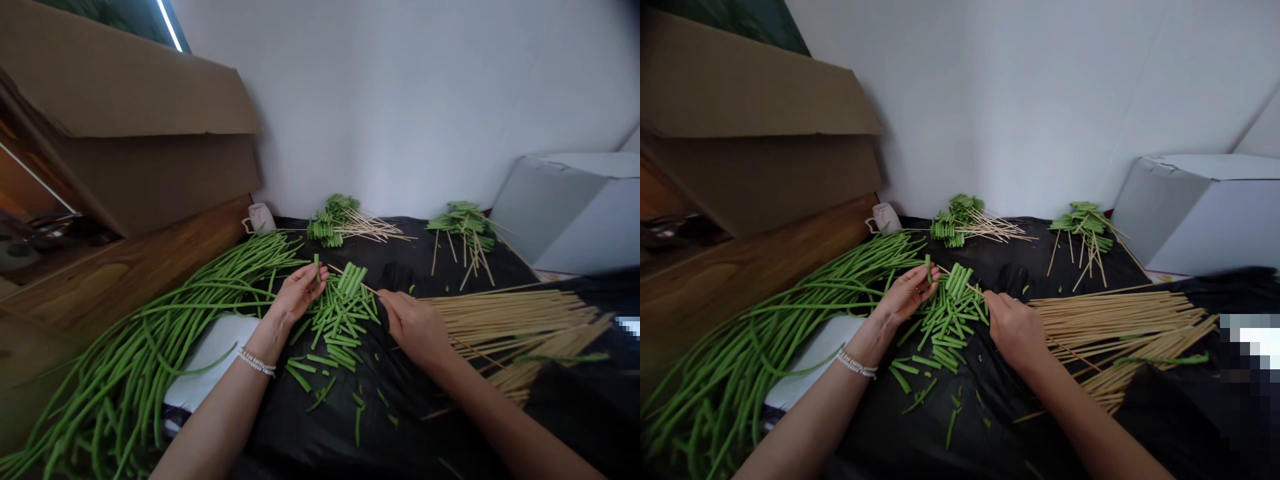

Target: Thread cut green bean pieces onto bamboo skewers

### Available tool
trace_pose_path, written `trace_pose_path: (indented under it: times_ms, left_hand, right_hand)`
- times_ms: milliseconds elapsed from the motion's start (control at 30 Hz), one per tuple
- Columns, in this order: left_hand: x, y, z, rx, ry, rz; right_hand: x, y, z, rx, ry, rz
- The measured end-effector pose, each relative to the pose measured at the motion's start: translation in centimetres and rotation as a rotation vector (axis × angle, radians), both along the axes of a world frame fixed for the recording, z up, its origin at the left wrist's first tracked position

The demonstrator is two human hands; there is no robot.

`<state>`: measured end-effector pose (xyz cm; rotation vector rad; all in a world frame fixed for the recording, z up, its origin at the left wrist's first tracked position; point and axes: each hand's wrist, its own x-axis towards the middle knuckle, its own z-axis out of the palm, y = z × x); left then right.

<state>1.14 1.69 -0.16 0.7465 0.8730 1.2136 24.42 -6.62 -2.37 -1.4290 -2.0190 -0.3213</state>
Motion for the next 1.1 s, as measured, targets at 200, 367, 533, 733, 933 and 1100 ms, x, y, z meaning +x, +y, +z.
trace_pose_path:
  times_ms: [200, 367, 533, 733, 933, 1100]
  left_hand:
    - [0.08, 0.04, 0.04, -0.043, -0.112, -0.085]
    - [0.32, -0.07, -0.01, -0.042, -0.141, -0.1]
    - [0.43, -0.25, 0.08, -0.065, -0.132, -0.1]
    - [0.43, -0.37, 0.23, -0.065, -0.119, -0.108]
    - [0.36, -0.34, 0.12, -0.06, -0.093, -0.115]
    - [0.37, -0.3, -0.02, -0.039, -0.04, -0.095]
  right_hand:
    - [-0.17, -0.08, -0.13, 0.036, -0.033, 0.015]
    - [-0.25, -0.11, -0.29, 0.028, -0.051, 0.015]
    - [-0.26, -0.1, -0.32, 0.019, -0.044, 0.028]
    - [-0.24, -0.07, -0.42, 0.021, -0.062, 0.014]
    - [-0.22, -0.08, -0.47, 0.022, -0.066, 0.025]
    - [-0.28, -0.17, -0.45, 0.019, -0.073, 0.032]
